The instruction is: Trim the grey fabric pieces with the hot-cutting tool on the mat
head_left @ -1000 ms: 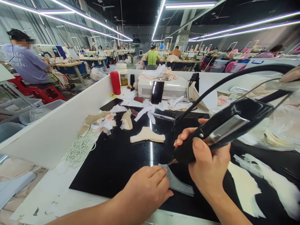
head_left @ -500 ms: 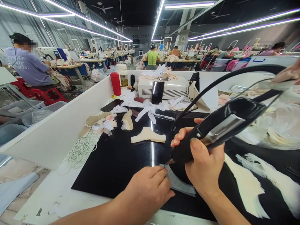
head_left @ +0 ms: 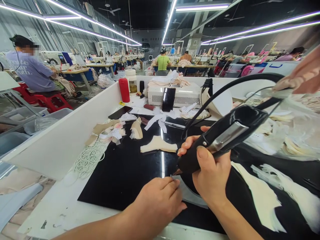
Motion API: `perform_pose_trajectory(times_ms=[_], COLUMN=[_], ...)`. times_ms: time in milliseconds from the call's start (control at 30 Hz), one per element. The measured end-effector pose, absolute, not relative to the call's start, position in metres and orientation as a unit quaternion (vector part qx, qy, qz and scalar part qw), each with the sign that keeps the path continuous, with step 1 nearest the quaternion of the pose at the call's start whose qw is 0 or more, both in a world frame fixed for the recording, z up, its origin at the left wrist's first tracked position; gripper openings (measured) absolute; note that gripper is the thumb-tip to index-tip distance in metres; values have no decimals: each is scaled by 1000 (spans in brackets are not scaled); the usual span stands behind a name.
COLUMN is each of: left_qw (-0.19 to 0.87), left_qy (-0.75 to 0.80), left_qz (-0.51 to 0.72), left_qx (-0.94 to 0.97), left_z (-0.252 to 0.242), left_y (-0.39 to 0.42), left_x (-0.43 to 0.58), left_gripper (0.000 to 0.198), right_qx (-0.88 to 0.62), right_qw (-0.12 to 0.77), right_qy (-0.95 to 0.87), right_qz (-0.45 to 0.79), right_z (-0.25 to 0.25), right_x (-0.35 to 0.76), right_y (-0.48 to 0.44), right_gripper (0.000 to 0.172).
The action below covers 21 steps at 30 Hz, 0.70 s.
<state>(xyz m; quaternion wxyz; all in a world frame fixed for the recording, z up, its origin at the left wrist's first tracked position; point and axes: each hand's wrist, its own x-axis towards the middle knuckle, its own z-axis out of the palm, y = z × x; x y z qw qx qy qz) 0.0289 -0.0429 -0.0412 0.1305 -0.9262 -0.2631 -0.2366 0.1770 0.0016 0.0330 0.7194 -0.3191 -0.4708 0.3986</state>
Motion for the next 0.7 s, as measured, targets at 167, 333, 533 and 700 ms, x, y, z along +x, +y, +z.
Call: perform_pose_trajectory(times_ms=[167,333,533,700], left_qw=[120,112,100,110], left_qy=[-277,-267,-267,-258], left_qz=[-254,-245,-257,-270], left_qx=[-919,-925,-923,-921], left_z=[-34,-32,-32,-28], left_y=[-43,-43,-42,-40], left_x=[29,27,24,24], left_gripper=[30,28,25,28], right_qx=[-316,-335,-362,-362], right_qw=[729,743,747,752], right_qy=[-466,-450,-451,-451], right_qz=[389,365,328,318], right_z=[40,51,54,45], right_x=[186,212,232,232], right_y=[-1,-19,-49,-58], right_gripper=[43,42,45,44])
